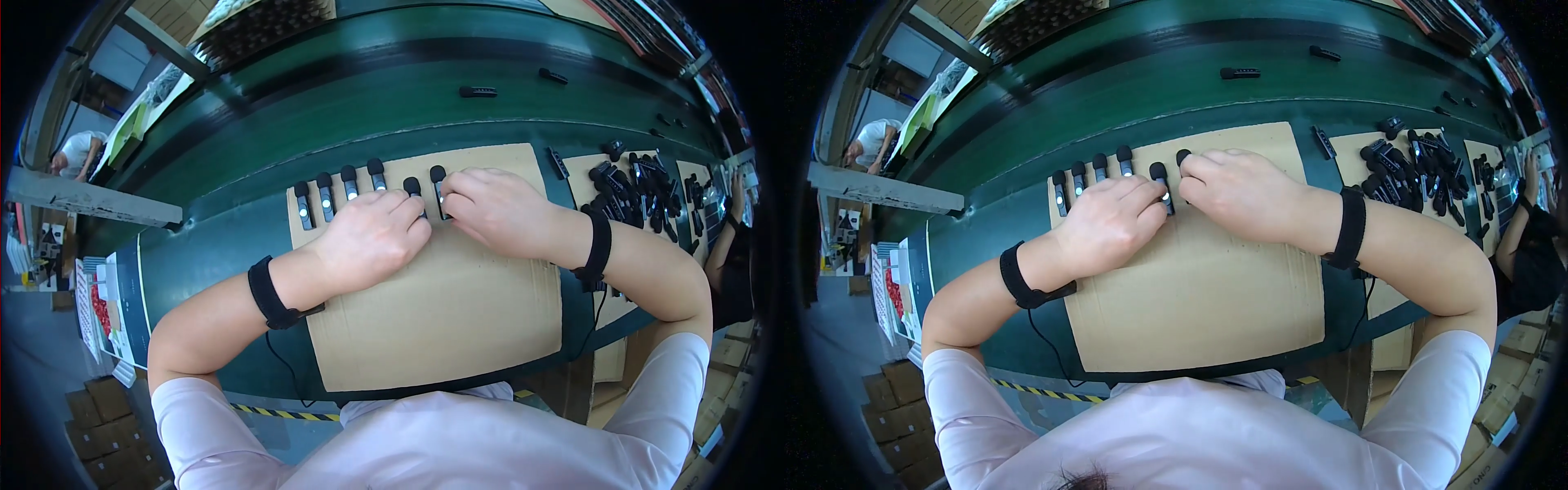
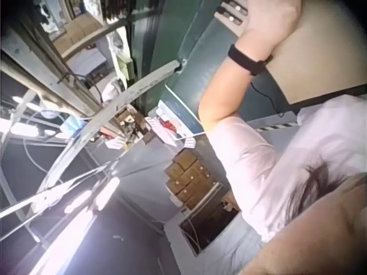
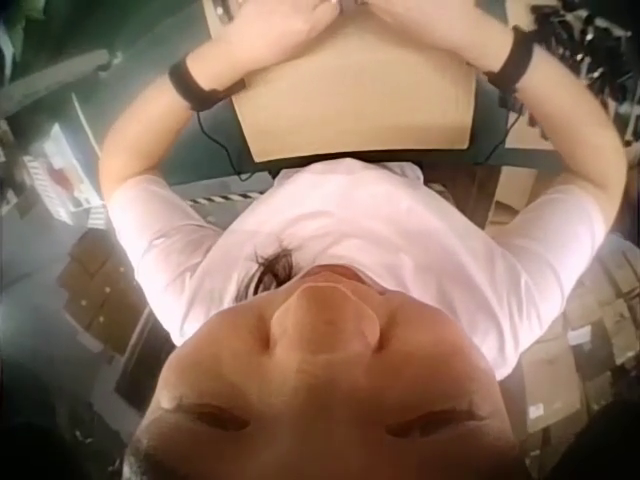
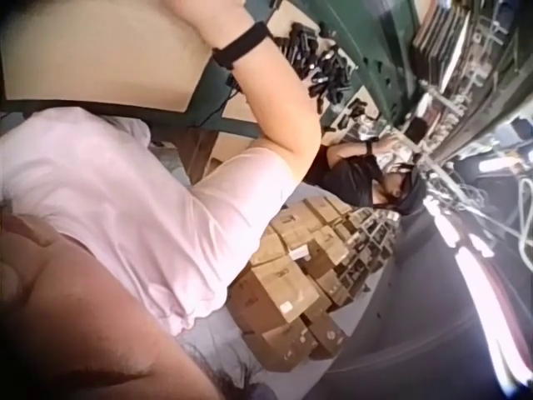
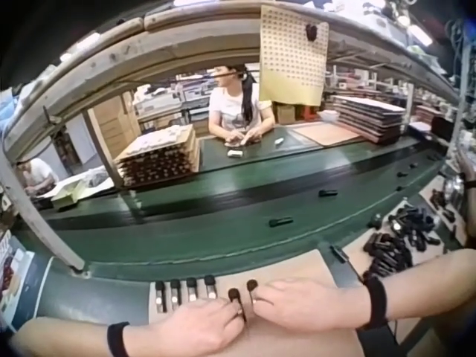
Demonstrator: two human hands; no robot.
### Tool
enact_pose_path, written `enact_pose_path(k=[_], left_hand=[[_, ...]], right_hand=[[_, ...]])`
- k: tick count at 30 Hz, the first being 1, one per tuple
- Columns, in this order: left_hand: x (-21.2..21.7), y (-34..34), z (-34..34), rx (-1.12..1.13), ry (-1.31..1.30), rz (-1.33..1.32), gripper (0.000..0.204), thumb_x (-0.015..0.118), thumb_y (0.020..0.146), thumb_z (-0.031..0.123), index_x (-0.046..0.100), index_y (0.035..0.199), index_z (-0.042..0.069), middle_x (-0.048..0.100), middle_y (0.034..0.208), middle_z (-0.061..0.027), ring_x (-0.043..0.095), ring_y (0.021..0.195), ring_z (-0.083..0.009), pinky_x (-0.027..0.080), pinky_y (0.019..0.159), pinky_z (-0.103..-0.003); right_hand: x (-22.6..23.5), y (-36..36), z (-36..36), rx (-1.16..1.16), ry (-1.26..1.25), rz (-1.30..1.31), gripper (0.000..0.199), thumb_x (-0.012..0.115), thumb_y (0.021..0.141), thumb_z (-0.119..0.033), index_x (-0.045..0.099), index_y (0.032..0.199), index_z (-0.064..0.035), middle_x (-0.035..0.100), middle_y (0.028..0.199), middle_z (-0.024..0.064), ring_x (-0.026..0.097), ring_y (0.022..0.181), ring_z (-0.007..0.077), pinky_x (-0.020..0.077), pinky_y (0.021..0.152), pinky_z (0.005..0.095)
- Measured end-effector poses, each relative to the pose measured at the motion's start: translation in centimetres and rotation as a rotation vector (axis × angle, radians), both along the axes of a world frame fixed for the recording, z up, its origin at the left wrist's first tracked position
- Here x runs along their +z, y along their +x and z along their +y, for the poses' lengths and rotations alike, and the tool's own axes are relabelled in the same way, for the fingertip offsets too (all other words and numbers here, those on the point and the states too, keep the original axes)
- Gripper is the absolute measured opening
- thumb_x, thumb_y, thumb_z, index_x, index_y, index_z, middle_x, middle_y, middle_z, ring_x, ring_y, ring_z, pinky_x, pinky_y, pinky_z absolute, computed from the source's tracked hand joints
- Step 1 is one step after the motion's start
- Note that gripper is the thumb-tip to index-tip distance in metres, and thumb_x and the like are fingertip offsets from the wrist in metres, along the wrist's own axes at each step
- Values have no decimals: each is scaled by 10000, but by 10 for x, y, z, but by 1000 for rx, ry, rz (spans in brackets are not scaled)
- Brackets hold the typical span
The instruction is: The person places a cardboard sheet on the table and assembles microphones by hand. They pick up a microphone body and a foam windscreen, press them together, and place the completed microphone onto the cardboard sheet, repeating this process until the sheet is filled.
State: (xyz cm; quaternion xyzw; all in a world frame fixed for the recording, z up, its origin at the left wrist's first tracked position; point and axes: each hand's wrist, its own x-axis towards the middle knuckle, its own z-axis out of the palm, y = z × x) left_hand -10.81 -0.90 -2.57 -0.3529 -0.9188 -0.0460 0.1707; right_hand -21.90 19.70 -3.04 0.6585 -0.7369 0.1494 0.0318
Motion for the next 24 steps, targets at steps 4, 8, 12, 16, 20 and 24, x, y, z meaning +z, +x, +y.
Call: enact_pose_path(k=[4,8,12,16,20,24], left_hand=[[-2,2,-4,7,49,-45,85,589,720,97,570,783,43,583,888,-99,588,851,-244,487,710,-349],[6,0,-11,32,123,-118,155,649,719,109,602,843,29,599,952,-112,590,908,-269,482,777,-365],[11,-4,-15,129,216,-214,286,732,699,143,601,925,27,598,1000,-123,578,974,-299,463,856,-393],[10,-10,-15,203,245,-214,442,790,674,187,566,1023,32,583,1031,-138,558,1028,-319,429,956,-436],[7,-13,-8,229,180,-200,551,803,667,209,516,1105,37,571,1063,-151,545,1070,-325,370,1047,-482],[5,-14,-6,234,166,-239,597,793,682,202,478,1158,30,567,1084,-160,540,1095,-326,324,1091,-512]], right_hand=[[0,0,1,16,-25,-13,191,689,753,-81,584,910,-54,578,1004,86,586,928,277,499,793,357],[10,-8,3,-34,-62,-153,187,693,749,-61,586,903,-48,569,1009,79,579,942,274,495,805,356],[16,-14,-1,-112,-45,-221,260,717,730,-44,577,949,-43,553,1048,87,568,985,282,487,835,351],[15,-14,-8,-108,-64,-309,386,751,706,-49,556,1039,-44,536,1097,107,540,1054,300,464,896,359],[8,-14,-10,-91,-30,-251,501,778,684,-66,524,1115,-48,526,1127,121,511,1103,314,439,945,373],[7,-14,-11,-84,6,-300,517,784,679,-72,518,1121,-44,526,1144,123,495,1128,320,424,969,381]])
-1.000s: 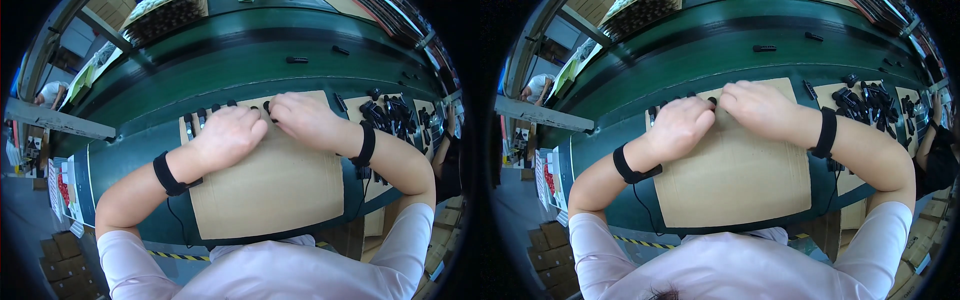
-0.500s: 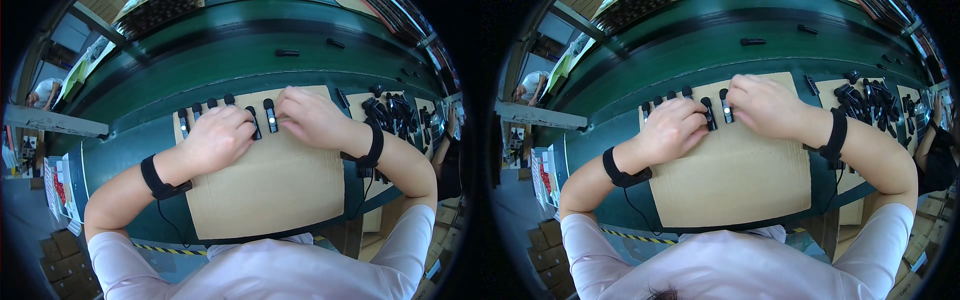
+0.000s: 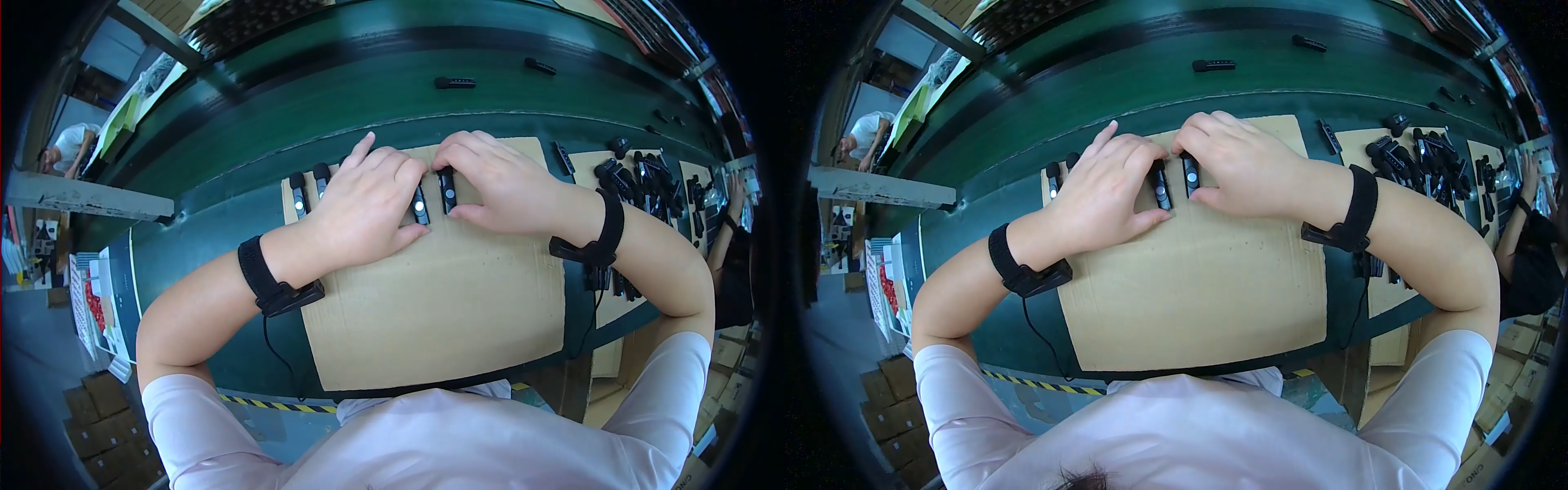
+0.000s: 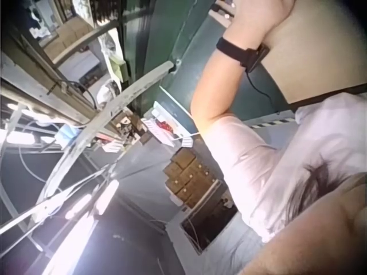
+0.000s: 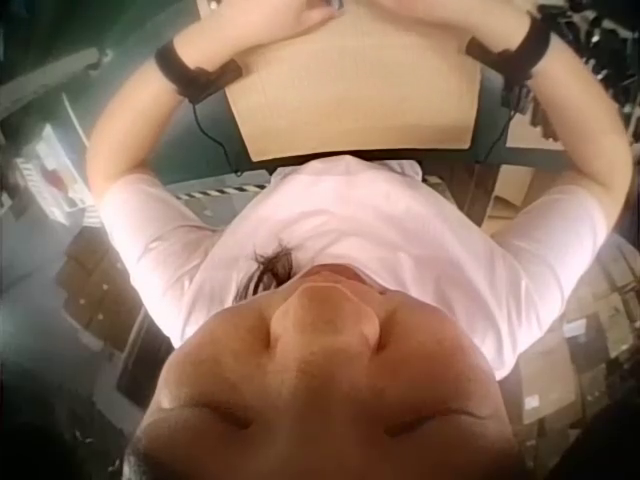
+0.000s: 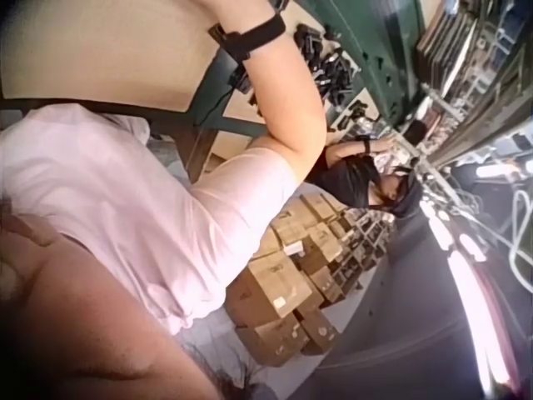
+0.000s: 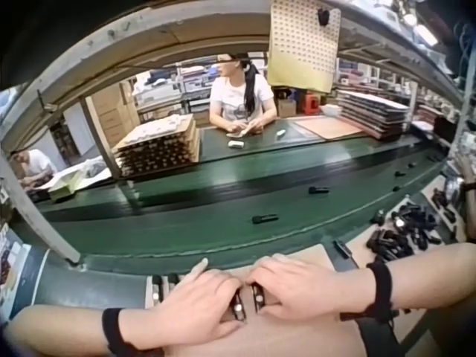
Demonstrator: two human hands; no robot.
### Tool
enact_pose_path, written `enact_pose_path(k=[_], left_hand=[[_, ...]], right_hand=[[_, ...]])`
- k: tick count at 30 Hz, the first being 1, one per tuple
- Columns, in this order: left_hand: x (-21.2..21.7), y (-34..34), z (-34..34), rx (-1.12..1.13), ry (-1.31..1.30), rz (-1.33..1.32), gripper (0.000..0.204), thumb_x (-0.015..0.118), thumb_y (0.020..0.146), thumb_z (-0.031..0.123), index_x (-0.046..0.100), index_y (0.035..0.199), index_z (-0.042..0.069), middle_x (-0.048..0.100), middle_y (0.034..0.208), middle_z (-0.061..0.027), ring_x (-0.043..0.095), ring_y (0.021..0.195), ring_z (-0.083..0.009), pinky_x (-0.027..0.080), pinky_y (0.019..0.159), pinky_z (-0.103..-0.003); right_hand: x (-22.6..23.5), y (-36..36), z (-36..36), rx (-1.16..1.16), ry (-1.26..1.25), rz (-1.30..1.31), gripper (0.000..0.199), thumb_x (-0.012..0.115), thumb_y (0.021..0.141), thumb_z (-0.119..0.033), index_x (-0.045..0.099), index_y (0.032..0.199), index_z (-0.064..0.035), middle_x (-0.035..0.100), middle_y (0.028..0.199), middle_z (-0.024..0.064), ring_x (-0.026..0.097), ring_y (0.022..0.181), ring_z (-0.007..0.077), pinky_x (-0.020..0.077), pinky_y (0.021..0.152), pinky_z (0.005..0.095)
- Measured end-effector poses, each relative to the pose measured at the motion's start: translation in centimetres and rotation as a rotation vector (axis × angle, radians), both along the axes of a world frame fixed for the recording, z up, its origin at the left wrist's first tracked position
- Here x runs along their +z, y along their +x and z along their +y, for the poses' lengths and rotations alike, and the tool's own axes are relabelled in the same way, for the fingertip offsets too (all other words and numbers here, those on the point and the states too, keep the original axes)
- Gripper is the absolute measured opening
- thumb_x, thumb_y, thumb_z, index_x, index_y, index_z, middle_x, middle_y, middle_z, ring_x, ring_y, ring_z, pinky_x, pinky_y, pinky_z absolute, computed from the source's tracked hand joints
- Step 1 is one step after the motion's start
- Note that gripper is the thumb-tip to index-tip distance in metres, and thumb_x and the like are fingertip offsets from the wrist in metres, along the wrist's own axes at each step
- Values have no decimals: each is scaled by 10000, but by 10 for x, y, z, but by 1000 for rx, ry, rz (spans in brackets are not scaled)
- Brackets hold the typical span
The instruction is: The person places a cardboard sheet on the table and assembles microphones by hand. They pick up a microphone body and a foam windscreen, press them together, and place the completed microphone onto the cardboard sheet, repeating this process until the sheet is filled.
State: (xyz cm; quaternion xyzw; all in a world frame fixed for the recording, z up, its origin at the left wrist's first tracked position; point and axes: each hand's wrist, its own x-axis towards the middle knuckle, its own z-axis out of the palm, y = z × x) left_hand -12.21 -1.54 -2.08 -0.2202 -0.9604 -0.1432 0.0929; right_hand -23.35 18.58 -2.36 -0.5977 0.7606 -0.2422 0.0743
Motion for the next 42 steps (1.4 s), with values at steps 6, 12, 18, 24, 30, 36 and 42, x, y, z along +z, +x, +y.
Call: enact_pose_path(k=[6,12,18,24,30,36,42], left_hand=[[6,-9,-1,73,69,-108,596,755,708,153,448,1200,16,572,1112,-183,533,1130,-343,315,1096,-522],[2,-19,-6,104,102,-121,603,753,712,143,445,1212,6,579,1121,-196,527,1146,-357,313,1096,-524],[4,-22,-4,131,104,-186,618,756,714,147,441,1226,3,580,1125,-196,524,1153,-360,312,1098,-522],[2,-23,-4,127,105,-188,632,758,717,153,436,1241,5,573,1150,-199,513,1174,-360,307,1099,-531],[2,-22,-6,120,114,-195,643,762,723,164,433,1252,6,562,1179,-202,498,1197,-360,302,1099,-542],[2,-20,-7,121,114,-201,656,767,724,175,429,1260,5,557,1191,-205,491,1207,-364,296,1103,-544],[5,-18,-7,141,119,-226,682,780,725,209,435,1272,-8,552,1209,-221,490,1206,-377,290,1107,-538]], right_hand=[[2,0,0,2,37,1,520,784,679,-69,515,1123,-39,527,1160,125,495,1134,324,425,972,380],[5,-7,-4,-16,0,33,530,777,684,-60,512,1142,-39,531,1165,132,496,1134,328,426,974,379],[3,-12,-11,-25,28,46,524,762,695,-50,518,1159,-32,545,1165,145,498,1136,332,424,982,381],[-1,-12,-14,-35,24,46,504,746,705,-39,523,1156,-26,552,1168,150,496,1140,335,422,985,384],[-2,-10,-14,-35,41,26,488,733,719,-38,521,1158,-25,547,1176,152,494,1146,339,418,993,388],[-1,-8,-13,-28,66,31,477,728,735,-44,516,1162,-24,537,1195,153,489,1157,339,414,1002,388],[0,-7,-11,-39,85,27,493,725,745,-51,508,1187,-23,522,1225,158,475,1183,344,405,1017,394]])
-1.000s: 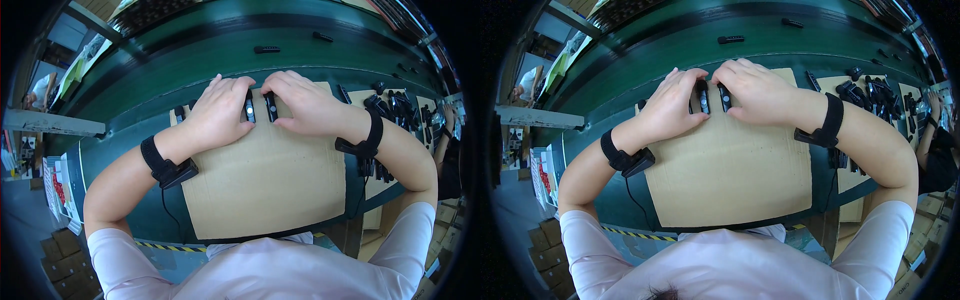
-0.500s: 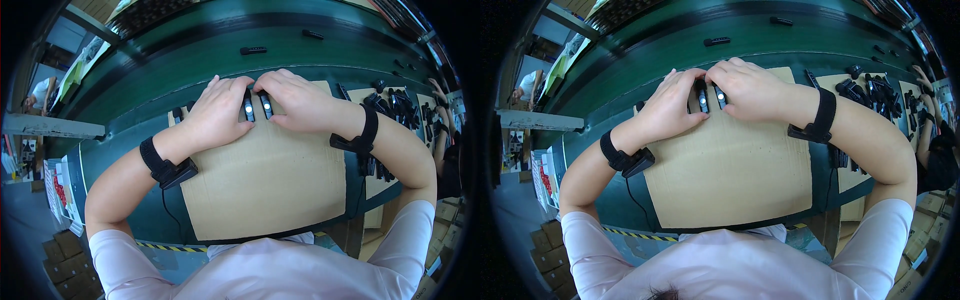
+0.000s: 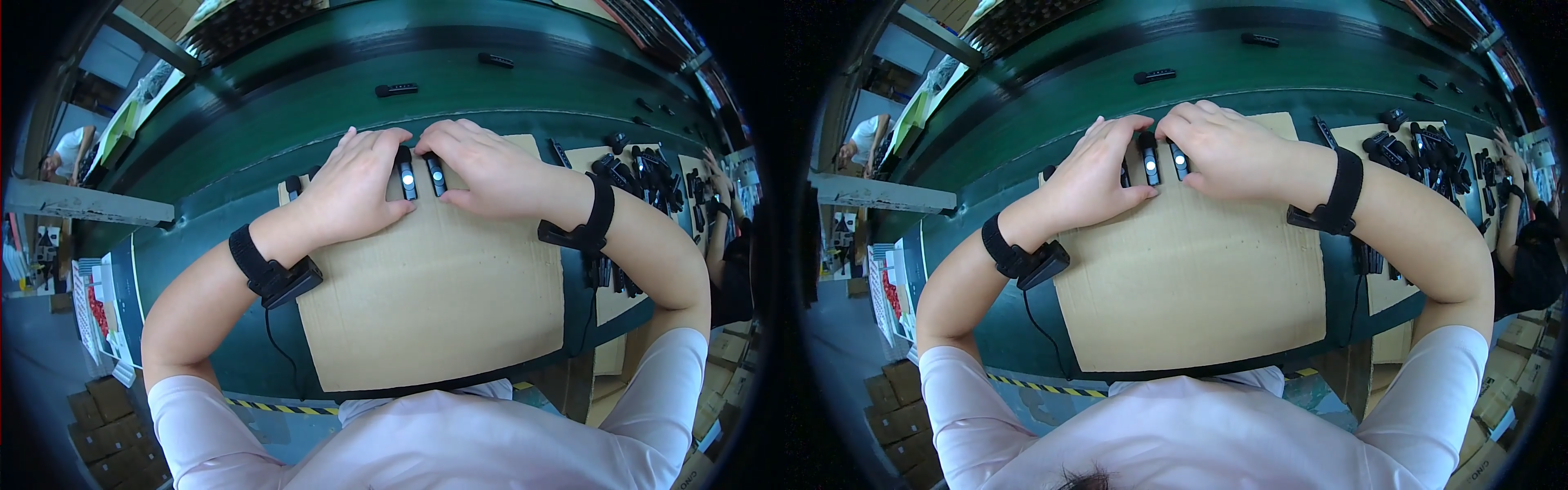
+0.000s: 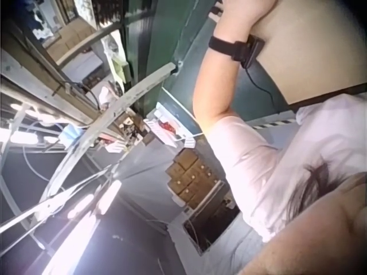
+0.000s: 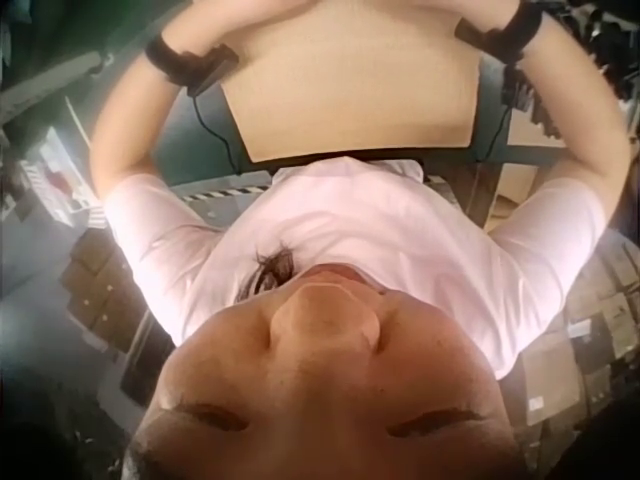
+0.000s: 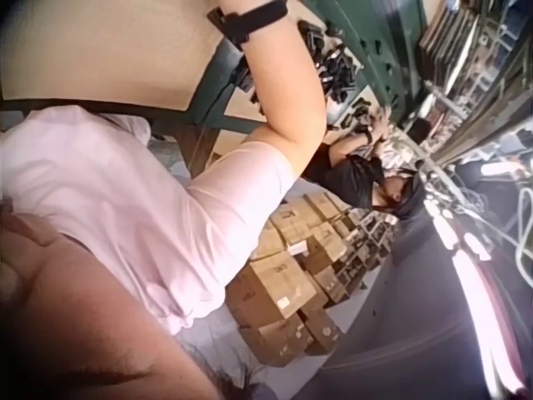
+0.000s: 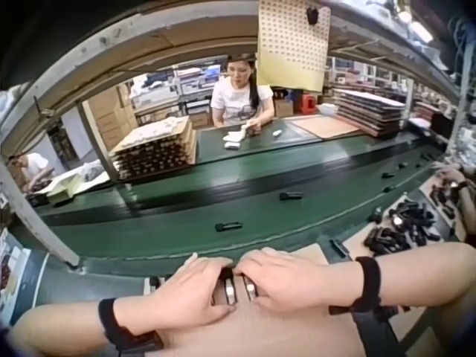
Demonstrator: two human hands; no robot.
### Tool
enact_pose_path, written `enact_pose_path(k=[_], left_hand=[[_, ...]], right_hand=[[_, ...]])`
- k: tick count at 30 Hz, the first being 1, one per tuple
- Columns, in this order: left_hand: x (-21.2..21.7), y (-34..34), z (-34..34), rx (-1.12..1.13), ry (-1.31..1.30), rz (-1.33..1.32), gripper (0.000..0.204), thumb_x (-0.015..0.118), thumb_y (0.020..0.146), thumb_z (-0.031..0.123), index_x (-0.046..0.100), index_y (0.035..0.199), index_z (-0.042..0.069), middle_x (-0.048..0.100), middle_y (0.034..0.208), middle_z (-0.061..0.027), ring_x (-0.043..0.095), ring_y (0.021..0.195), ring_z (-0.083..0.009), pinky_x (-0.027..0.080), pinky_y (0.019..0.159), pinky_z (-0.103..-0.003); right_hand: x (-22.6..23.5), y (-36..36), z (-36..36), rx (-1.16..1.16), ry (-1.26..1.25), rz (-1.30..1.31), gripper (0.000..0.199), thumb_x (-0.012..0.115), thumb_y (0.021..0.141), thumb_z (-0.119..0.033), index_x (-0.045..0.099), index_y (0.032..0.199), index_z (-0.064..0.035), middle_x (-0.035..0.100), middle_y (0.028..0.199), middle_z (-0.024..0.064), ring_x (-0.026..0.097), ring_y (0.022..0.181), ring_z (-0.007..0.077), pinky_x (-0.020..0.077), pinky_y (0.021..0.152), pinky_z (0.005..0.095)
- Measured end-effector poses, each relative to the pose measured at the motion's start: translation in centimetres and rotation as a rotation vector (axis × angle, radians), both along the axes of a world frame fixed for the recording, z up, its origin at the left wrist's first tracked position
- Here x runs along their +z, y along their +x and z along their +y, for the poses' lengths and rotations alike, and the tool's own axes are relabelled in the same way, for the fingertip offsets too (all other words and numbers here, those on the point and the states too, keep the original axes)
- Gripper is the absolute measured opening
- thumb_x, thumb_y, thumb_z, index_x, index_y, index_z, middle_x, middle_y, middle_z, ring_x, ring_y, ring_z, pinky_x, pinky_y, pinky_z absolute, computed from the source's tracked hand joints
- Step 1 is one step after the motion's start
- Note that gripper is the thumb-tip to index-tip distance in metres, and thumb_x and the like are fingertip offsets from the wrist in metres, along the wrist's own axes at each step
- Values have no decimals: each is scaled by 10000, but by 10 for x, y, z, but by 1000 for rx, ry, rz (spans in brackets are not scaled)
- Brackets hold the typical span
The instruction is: The person places a cardboard sheet on the table and assembles microphones by hand. They pick up a microphone body and a foam windscreen, press them together, and place the completed microphone onto the cardboard sheet, repeating this process until the sheet is filled.
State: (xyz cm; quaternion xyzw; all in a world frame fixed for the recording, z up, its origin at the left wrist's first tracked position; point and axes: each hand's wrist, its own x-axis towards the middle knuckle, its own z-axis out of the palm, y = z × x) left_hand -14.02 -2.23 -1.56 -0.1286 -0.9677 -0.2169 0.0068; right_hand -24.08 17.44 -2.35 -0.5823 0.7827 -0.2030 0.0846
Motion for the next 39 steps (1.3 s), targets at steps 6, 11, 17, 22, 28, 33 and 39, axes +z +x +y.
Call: enact_pose_path(k=[6,11,17,22,28,33,39], left_hand=[[23,-2,-21,38,54,49,639,766,762,266,480,1246,-37,552,1225,-243,521,1180,-368,370,1066,-460],[30,-30,-65,170,-35,111,496,707,837,270,540,1202,-23,596,1189,-207,579,1123,-312,471,958,-367],[18,-91,-101,209,-134,-71,381,700,837,223,605,1134,5,646,1100,-177,613,1064,-302,488,921,-360],[-9,-122,-105,161,-258,-193,341,714,816,193,634,1098,17,660,1076,-166,624,1026,-312,495,902,-369],[-32,-138,-109,138,-303,-201,317,714,807,176,646,1073,16,668,1052,-156,628,997,-318,496,885,-380],[-33,-138,-112,205,-328,-262,251,690,808,157,661,1010,12,680,984,-157,639,950,-320,505,843,-383],[-1,-118,-102,238,-195,-223,197,648,849,130,628,989,-7,650,833,-97,625,804,-186,495,742,-301]], right_hand=[[17,-19,13,-24,3,-23,510,718,760,-77,498,1216,-14,514,1247,168,461,1213,351,391,1038,401],[13,-89,38,-277,133,228,460,683,847,-191,518,1254,-54,524,1283,179,483,1235,327,407,1051,397],[-3,-168,20,-491,314,232,447,668,869,-154,501,1278,-85,502,1299,167,463,1249,339,396,1059,398],[-38,-205,-2,-481,308,249,441,683,858,-149,520,1261,-84,509,1281,169,492,1209,340,409,1046,396],[-46,-214,-19,-427,365,190,349,674,860,-125,555,1182,-56,590,1117,135,579,1020,326,472,929,368],[-27,-204,-14,-396,328,84,234,625,908,-131,588,1116,-32,636,949,89,619,875,257,508,800,331],[3,-160,35,-482,-244,-622,193,575,944,-161,569,1093,-39,601,921,40,600,846,128,491,735,222]])
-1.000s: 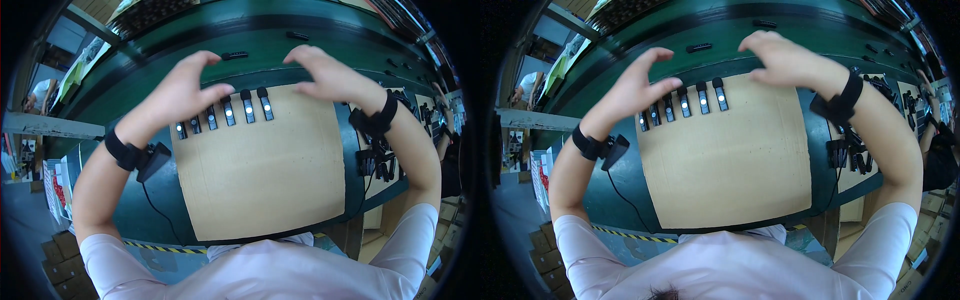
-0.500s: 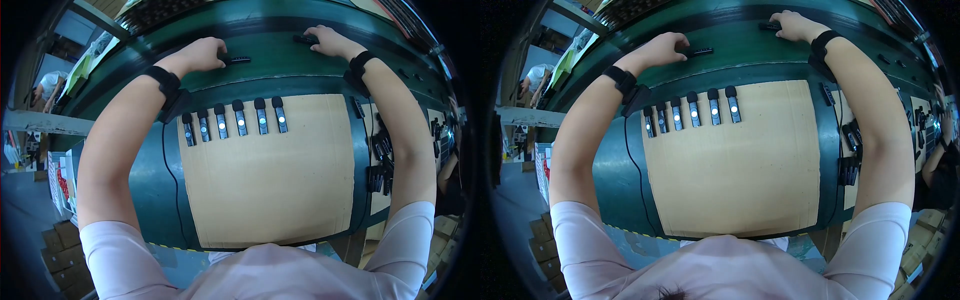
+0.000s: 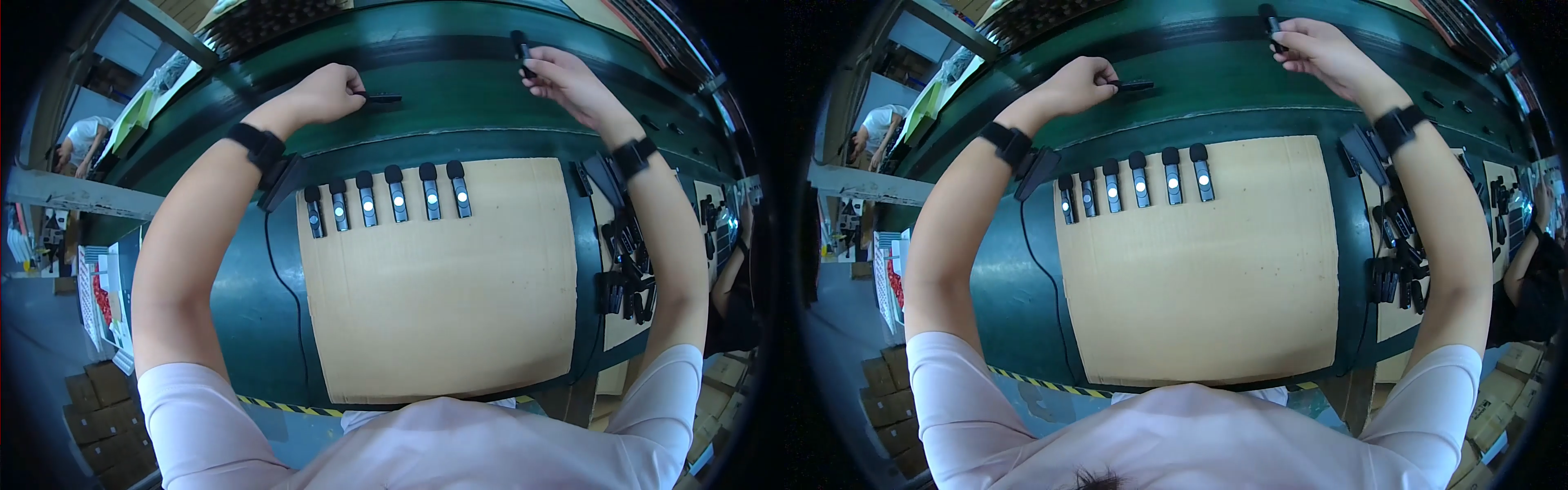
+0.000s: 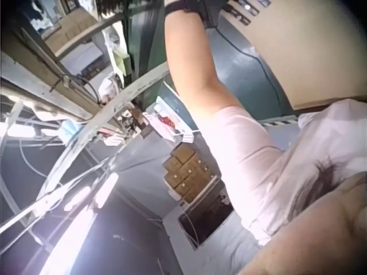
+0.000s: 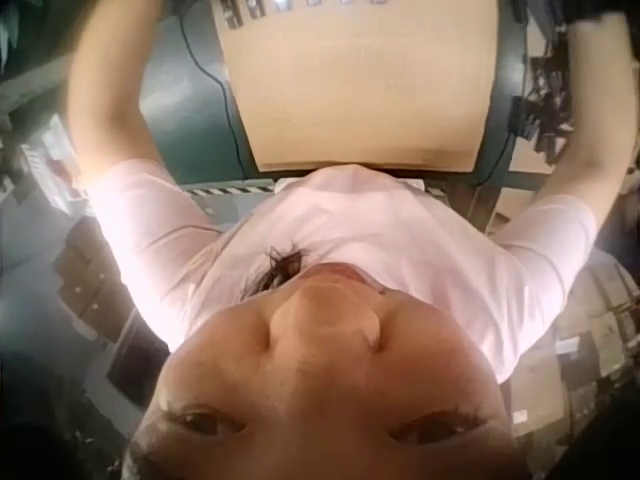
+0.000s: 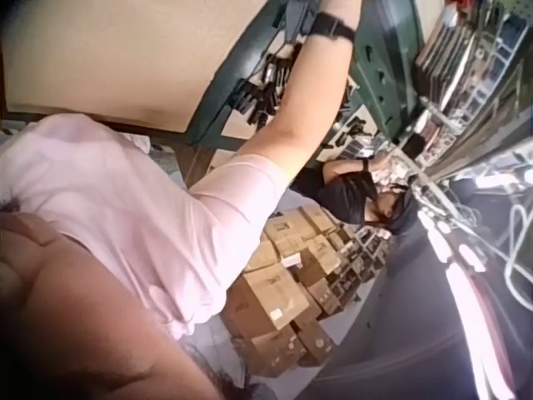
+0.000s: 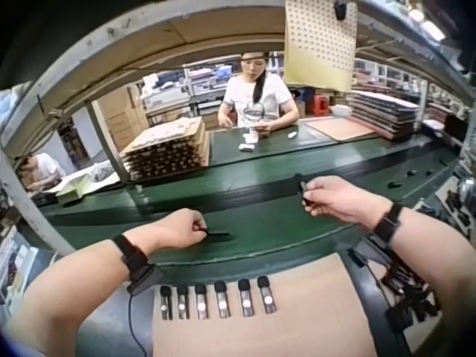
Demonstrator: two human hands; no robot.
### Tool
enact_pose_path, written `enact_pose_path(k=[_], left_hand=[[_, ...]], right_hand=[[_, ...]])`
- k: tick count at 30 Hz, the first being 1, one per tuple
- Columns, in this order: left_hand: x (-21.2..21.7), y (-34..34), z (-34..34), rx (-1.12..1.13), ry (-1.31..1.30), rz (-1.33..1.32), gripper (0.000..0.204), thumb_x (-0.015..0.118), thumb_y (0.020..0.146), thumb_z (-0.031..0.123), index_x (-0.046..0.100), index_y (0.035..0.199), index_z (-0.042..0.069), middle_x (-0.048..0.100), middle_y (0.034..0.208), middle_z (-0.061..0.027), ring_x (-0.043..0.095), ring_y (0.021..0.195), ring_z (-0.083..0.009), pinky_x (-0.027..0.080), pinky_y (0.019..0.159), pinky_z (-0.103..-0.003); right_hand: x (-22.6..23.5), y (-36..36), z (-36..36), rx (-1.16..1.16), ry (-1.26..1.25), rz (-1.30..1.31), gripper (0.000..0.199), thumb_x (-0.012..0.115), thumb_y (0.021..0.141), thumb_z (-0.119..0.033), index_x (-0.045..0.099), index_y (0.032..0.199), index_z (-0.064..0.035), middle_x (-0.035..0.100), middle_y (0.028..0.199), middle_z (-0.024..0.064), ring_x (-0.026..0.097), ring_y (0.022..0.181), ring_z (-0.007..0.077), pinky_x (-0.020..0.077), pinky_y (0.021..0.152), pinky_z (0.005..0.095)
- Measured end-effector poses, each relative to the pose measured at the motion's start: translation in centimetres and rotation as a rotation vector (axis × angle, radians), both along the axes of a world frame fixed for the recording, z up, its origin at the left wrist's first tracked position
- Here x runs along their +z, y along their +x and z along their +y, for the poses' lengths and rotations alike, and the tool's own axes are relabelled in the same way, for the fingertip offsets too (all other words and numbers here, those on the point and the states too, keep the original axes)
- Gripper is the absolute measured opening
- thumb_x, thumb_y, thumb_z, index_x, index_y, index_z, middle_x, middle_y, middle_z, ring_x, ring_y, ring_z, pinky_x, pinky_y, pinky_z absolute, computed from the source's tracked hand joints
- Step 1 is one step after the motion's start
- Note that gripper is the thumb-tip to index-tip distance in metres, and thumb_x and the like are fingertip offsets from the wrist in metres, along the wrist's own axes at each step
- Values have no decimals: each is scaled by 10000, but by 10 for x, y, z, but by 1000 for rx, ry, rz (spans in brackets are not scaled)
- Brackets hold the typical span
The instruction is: The person places a cardboard sheet on the table and assembles microphones by hand. They pick up a microphone body and a foam windscreen, press them together, and place the completed microphone onto the cardboard sheet, repeating this process until the sheet is filled.
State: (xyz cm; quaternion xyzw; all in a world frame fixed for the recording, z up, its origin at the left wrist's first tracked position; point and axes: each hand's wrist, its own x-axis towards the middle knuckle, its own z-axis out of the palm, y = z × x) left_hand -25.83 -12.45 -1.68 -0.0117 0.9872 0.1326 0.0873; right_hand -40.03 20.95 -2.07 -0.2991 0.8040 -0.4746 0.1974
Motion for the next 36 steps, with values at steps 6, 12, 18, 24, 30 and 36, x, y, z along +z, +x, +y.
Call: enact_pose_path(k=[6,12,18,24,30,36], left_hand=[[38,68,36,8,743,29,211,646,848,138,620,957,-42,655,810,-47,608,715,-111,503,709,-253],[64,140,93,-111,796,220,154,631,847,69,609,969,-22,644,813,-68,620,745,-144,509,708,-282],[80,177,120,-366,451,542,208,675,789,-4,616,988,-16,653,911,-111,640,866,-209,501,764,-303],[76,194,125,-362,576,491,306,744,718,6,633,1002,-19,667,948,-136,647,874,-279,505,802,-344],[74,195,137,-396,479,591,317,756,708,18,636,999,-21,666,922,-134,639,847,-290,505,834,-377],[69,193,136,-441,440,637,310,749,702,23,642,991,-11,663,900,-121,625,804,-276,494,875,-429]], right_hand=[[28,101,23,-8,-593,-646,193,534,952,-117,533,1119,-20,591,917,43,587,843,115,467,608,182],[38,172,35,211,-402,-660,291,539,914,-25,508,1203,-12,590,919,58,543,777,94,431,590,182],[52,234,21,181,-377,-2,312,650,846,33,583,1150,5,580,884,34,514,713,89,421,658,203],[57,246,28,195,-369,244,259,698,835,0,628,1084,9,572,856,36,500,703,94,409,667,222],[54,248,27,234,-408,274,278,705,832,-3,622,1097,11,556,790,39,497,685,112,400,639,234],[54,250,26,251,-408,262,286,711,826,-1,620,1097,12,549,765,40,500,673,119,401,630,242]])
